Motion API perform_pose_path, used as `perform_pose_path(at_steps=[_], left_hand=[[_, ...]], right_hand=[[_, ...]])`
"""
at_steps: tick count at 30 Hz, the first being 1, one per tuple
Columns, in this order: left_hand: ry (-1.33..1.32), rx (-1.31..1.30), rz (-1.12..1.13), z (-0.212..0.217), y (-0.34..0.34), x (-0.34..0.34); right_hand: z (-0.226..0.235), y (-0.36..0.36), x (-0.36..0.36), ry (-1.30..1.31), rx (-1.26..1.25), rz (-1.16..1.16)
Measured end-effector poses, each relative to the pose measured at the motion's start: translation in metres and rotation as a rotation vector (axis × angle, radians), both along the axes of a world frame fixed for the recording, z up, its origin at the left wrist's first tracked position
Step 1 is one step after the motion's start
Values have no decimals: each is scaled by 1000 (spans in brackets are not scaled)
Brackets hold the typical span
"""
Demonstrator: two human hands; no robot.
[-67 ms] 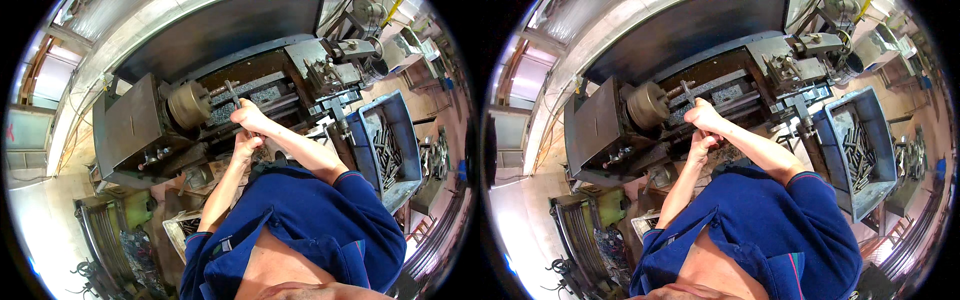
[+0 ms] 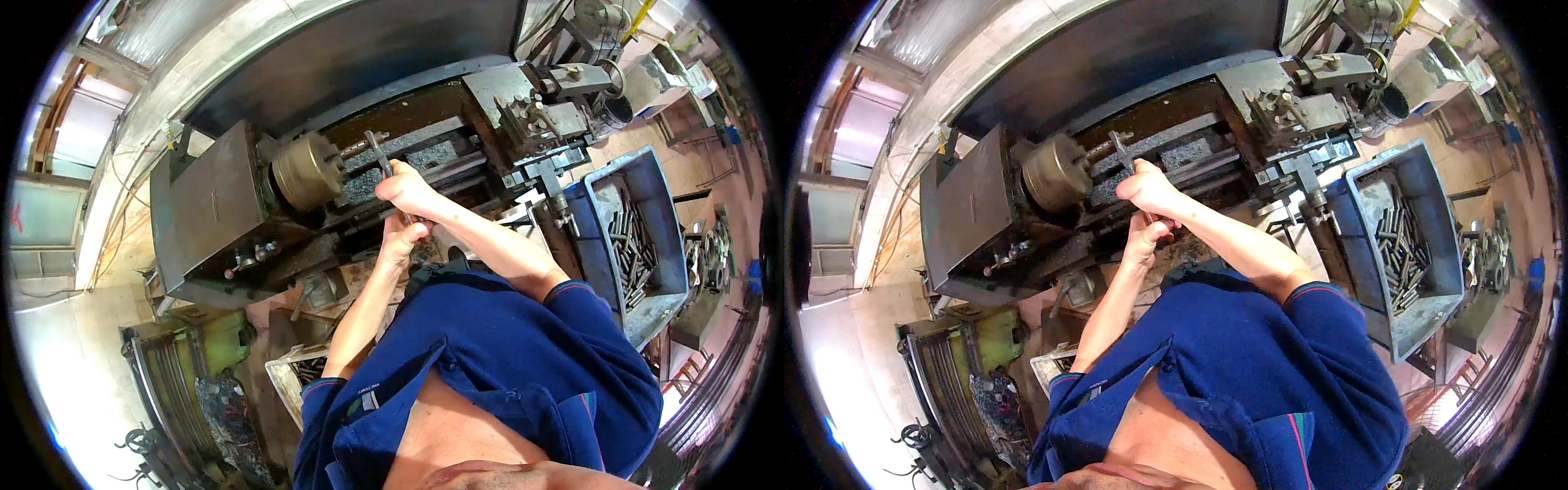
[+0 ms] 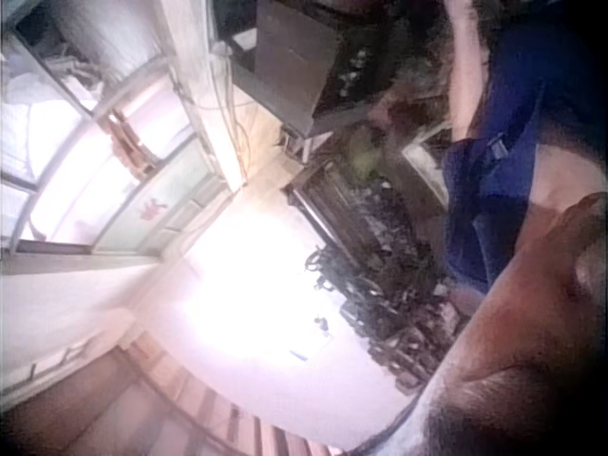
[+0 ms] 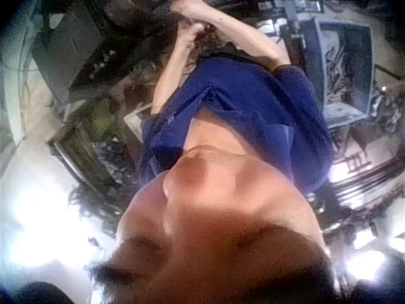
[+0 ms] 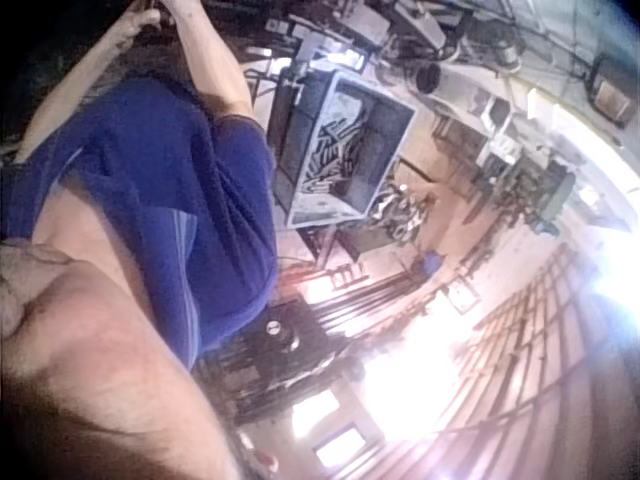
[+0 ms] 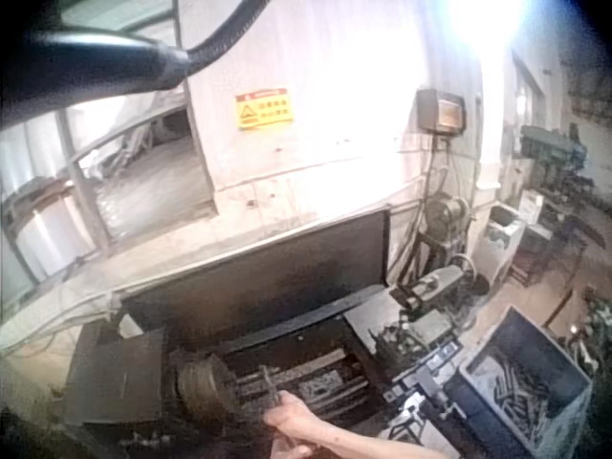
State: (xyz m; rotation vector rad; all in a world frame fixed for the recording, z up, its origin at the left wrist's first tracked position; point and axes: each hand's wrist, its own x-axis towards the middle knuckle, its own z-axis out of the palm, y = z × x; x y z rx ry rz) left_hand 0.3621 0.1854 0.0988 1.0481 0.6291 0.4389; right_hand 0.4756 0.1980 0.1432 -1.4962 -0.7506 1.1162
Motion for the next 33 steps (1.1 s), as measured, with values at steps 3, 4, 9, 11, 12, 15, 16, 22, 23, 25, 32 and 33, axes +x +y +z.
perform_pose_path(at_steps=[3,4,9,11,12,15,16,22,23,25,32,33], left_hand=[[-61,17,-17,-5,-2,6],[-42,-5,-42,-5,-3,8],[-81,-25,-90,5,-5,20],[-78,-32,-66,6,-5,12],[-41,-30,-38,2,-4,7],[-139,25,21,2,-1,-4],[-110,43,-1,3,1,-8],[36,2,-160,-3,9,4],[-1,-15,-175,3,6,8],[-75,-52,-210,16,-1,18],[246,622,-295,17,-33,26],[321,780,-263,39,-39,23]], right_hand=[[2,-7,7,-64,17,-20],[-1,-8,11,-13,43,-42],[-5,-15,22,-38,-12,-90],[1,-12,11,-24,-2,-65],[9,-10,5,-8,18,-31],[5,-2,-6,-40,-7,6],[3,1,-5,-49,1,14],[-6,-8,9,73,60,-85],[-6,-13,14,112,56,-145],[-15,-23,26,71,64,-214],[7,-100,20,236,348,-337],[8,-111,21,270,367,-341]])
